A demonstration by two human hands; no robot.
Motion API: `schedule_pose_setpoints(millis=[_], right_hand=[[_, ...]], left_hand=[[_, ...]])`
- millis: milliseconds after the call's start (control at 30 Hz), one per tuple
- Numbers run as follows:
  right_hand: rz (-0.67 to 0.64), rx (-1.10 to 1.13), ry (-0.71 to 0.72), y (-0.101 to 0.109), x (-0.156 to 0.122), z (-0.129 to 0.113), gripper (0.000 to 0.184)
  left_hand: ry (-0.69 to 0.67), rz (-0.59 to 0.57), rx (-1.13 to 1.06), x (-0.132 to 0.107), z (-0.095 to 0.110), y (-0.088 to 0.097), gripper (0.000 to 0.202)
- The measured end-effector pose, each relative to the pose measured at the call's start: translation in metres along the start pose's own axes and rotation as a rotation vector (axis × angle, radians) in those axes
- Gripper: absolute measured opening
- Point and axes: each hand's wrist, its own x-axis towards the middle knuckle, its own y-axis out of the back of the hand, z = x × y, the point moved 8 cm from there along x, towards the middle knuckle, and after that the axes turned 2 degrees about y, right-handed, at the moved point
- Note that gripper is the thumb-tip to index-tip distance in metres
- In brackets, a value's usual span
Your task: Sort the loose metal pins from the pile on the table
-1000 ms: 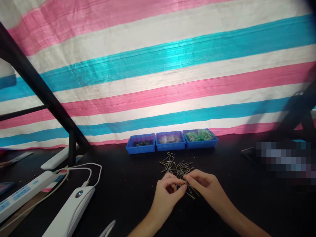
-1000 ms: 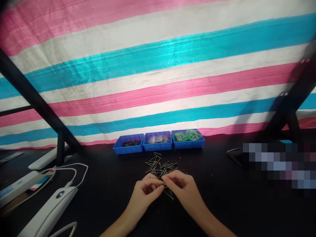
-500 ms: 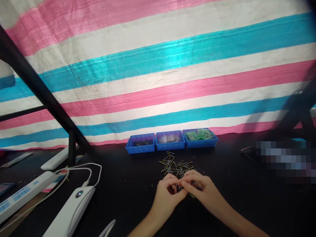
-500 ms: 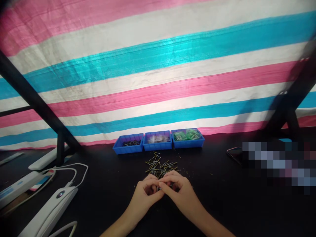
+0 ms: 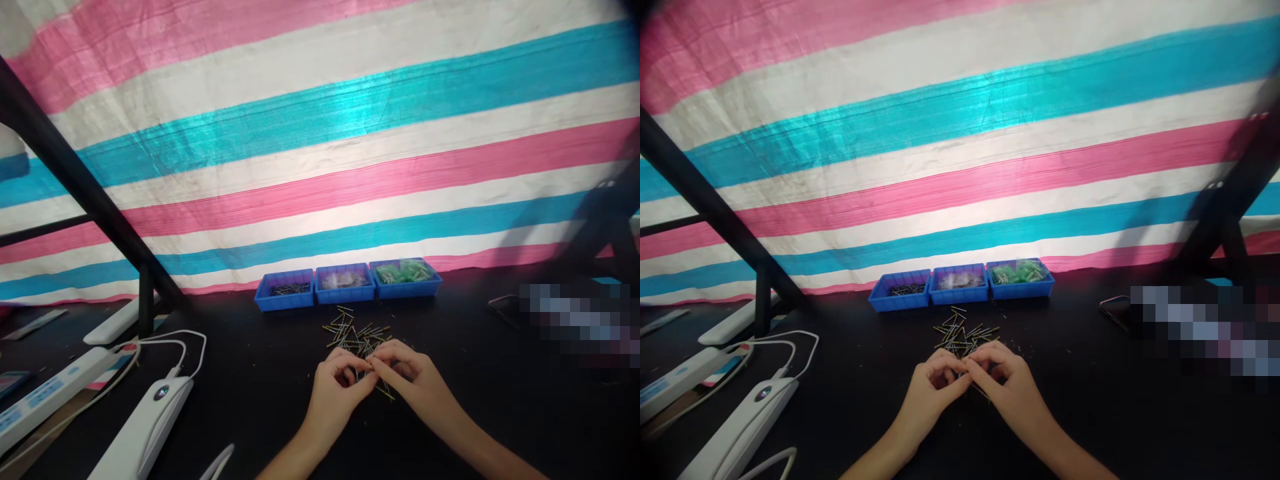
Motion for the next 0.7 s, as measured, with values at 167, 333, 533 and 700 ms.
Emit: schedule_pose_setpoints(millis=[167, 333, 533, 700], right_hand=[[0.007, -0.015, -0.006, 0.0024, 0.0013, 0.0022, 0.020], [0.008, -0.027, -0.017, 0.0035, 0.0014, 0.0032, 0.023], [0.012, -0.008, -0.019, 0.0032, 0.0008, 0.0039, 0.022], [0.029, -0.011, -0.007, 0.0044, 0.0012, 0.0026, 0.023]], left_hand=[[0.000, 0.022, 0.013, 0.0003, 0.0000, 0.0027, 0.015], [-0.002, 0.031, -0.003, -0.0002, -0.0007, 0.0040, 0.015], [0.001, 0.026, -0.010, -0.0010, 0.0013, 0.0043, 0.014], [0.005, 0.038, -0.027, -0.0005, 0.0035, 0.0061, 0.015]])
